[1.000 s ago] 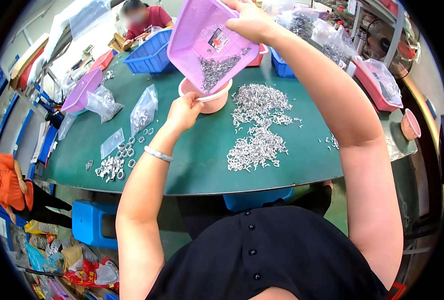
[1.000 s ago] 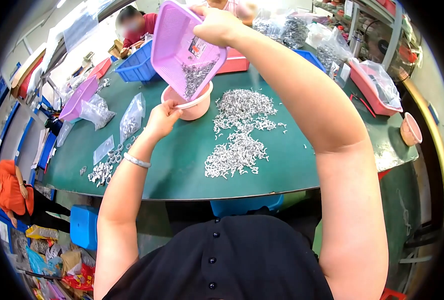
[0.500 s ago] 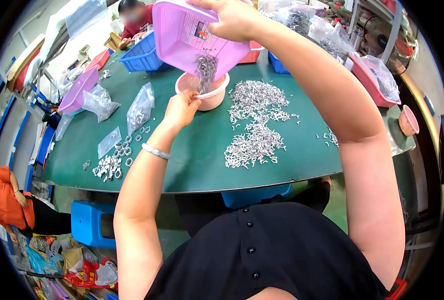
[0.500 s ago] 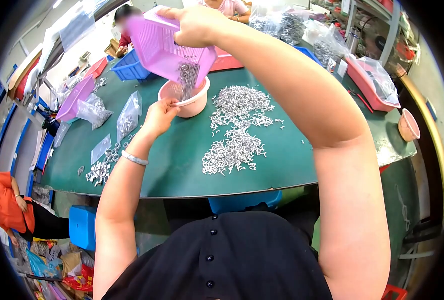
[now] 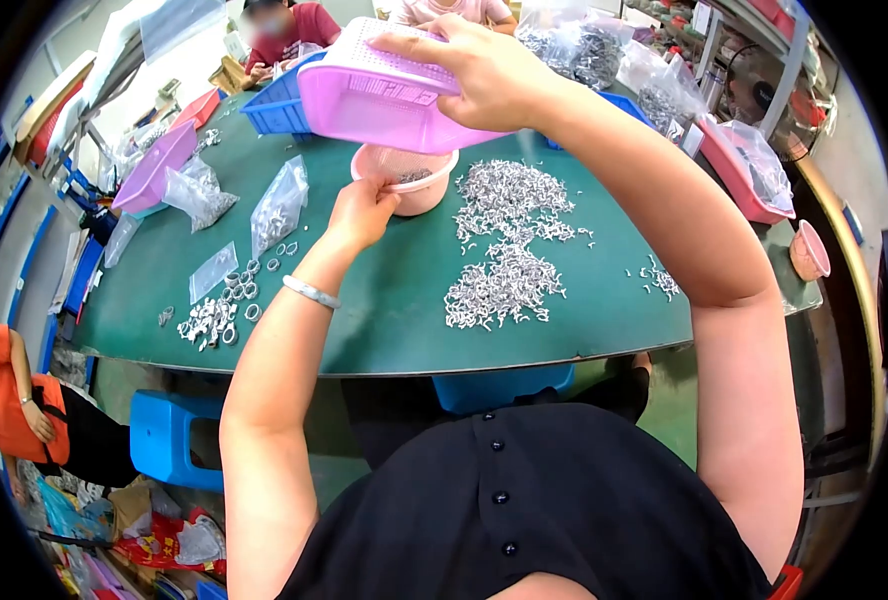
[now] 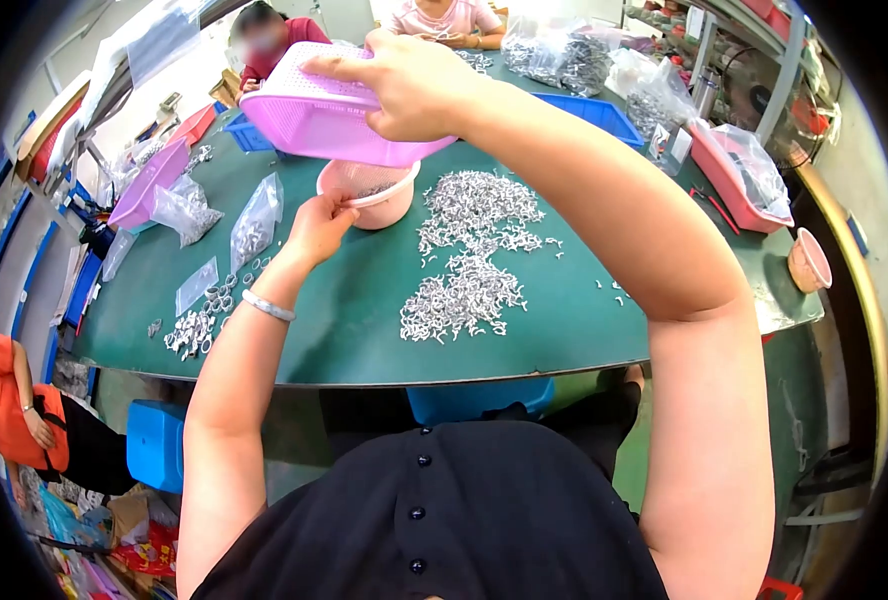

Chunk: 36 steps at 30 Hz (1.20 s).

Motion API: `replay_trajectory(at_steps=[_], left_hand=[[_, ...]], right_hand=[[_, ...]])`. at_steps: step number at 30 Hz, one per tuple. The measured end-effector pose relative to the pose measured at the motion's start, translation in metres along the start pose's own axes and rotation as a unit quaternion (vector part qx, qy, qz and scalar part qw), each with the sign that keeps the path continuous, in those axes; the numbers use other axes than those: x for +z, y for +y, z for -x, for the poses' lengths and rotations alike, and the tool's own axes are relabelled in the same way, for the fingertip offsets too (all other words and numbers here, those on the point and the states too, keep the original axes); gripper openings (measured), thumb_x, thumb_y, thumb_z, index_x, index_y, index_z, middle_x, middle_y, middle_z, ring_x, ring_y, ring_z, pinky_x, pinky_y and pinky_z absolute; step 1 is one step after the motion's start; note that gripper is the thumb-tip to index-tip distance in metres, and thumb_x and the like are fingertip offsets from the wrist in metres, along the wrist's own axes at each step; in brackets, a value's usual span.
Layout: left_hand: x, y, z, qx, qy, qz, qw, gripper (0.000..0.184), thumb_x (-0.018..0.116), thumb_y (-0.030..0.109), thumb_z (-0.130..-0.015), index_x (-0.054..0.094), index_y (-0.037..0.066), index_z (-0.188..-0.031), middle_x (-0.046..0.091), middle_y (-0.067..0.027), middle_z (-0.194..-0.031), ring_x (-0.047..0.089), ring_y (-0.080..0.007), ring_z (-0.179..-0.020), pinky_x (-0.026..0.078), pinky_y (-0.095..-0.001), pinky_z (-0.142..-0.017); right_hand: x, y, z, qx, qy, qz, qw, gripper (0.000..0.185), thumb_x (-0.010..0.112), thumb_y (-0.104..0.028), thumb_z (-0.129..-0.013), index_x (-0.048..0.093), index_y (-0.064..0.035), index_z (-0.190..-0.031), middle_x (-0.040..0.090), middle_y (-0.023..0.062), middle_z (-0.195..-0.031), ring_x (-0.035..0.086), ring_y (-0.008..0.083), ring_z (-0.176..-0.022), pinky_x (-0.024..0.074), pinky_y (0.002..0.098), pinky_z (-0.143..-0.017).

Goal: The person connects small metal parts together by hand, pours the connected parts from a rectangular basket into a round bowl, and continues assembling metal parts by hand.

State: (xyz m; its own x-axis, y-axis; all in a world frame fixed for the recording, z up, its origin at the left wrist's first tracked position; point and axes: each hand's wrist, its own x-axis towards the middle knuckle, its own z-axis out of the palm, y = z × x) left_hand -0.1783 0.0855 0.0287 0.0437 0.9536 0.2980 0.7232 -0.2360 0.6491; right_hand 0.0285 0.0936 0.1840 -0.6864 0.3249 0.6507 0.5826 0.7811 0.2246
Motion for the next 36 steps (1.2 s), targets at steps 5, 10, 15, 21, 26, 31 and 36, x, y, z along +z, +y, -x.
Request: replay_trajectory(at_steps=[5,10,15,21,26,31,36], left_hand=[[0.001,-0.001,0.001,-0.003,0.003,0.009,1.0,0.027,0.056,0.014,-0.077,0.058,0.001,-0.101,0.063,-0.015,-0.086,0.061,-0.0268,-0.081,0.047,-0.0336,-0.072],[0.004,-0.009,-0.003,0.055,0.023,-0.013,0.998,0.026,0.056,0.013,-0.078,0.058,0.002,-0.102,0.057,-0.0045,-0.068,0.051,-0.0115,-0.06,0.042,-0.0271,-0.058],[-0.004,0.003,-0.007,-0.005,-0.001,0.058,0.998,0.025,0.055,0.013,-0.079,0.058,0.001,-0.101,0.056,-0.0017,-0.068,0.047,-0.0085,-0.054,0.038,-0.0243,-0.051],[-0.006,0.003,-0.01,-0.051,-0.001,0.09,0.995,0.026,0.057,0.015,-0.08,0.058,0.001,-0.101,0.057,-0.0031,-0.073,0.048,-0.0096,-0.06,0.038,-0.0238,-0.053],[-0.007,0.001,-0.006,-0.06,-0.008,0.082,0.995,0.026,0.058,0.015,-0.08,0.058,-0.001,-0.101,0.059,-0.0037,-0.079,0.049,-0.0079,-0.067,0.039,-0.0216,-0.058],[-0.014,0.011,-0.007,-0.08,0.005,0.144,0.986,0.025,0.058,0.014,-0.08,0.059,-0.001,-0.099,0.058,-0.0022,-0.078,0.049,-0.0079,-0.068,0.038,-0.0212,-0.06],[-0.016,0.019,-0.021,-0.066,0.094,0.24,0.964,0.024,0.059,0.016,-0.081,0.06,0.0,-0.098,0.056,0.0004,-0.077,0.047,-0.0068,-0.067,0.038,-0.0207,-0.06]], right_hand=[[0.01,0.004,0.007,-0.016,0.049,-0.009,0.999,0.075,0.057,-0.006,-0.061,0.039,-0.0308,-0.129,0.048,0.0161,-0.1,0.049,0.0304,-0.092,0.0434,0.038,-0.08],[0.008,0.005,0.011,-0.024,0.069,-0.031,0.997,0.076,0.055,-0.003,-0.058,0.041,-0.0282,-0.128,0.049,0.0146,-0.102,0.048,0.031,-0.093,0.0433,0.0383,-0.081],[0.007,0.005,0.017,-0.046,0.05,-0.033,0.997,0.078,0.058,-0.003,-0.058,0.04,-0.029,-0.129,0.048,0.0145,-0.101,0.049,0.0313,-0.093,0.0437,0.0376,-0.08],[0.008,0.003,0.018,-0.063,0.075,-0.035,0.995,0.076,0.06,-0.004,-0.059,0.041,-0.0328,-0.128,0.047,0.0153,-0.1,0.05,0.0312,-0.093,0.044,0.0377,-0.079],[0.009,0.007,0.02,-0.062,0.114,-0.049,0.99,0.077,0.056,0.001,-0.056,0.044,-0.0272,-0.127,0.048,0.0144,-0.101,0.049,0.0317,-0.093,0.043,0.037,-0.08],[0.007,0.014,0.017,-0.035,0.096,-0.103,0.989,0.075,0.058,-0.004,-0.059,0.041,-0.0289,-0.128,0.048,0.0187,-0.102,0.049,0.0332,-0.092,0.0429,0.0379,-0.082],[-0.014,0.013,0.023,0.021,0.055,-0.198,0.978,0.068,0.053,-0.006,-0.062,0.04,-0.0071,-0.128,0.047,0.0223,-0.112,0.043,0.0348,-0.108,0.0324,0.0377,-0.096]])
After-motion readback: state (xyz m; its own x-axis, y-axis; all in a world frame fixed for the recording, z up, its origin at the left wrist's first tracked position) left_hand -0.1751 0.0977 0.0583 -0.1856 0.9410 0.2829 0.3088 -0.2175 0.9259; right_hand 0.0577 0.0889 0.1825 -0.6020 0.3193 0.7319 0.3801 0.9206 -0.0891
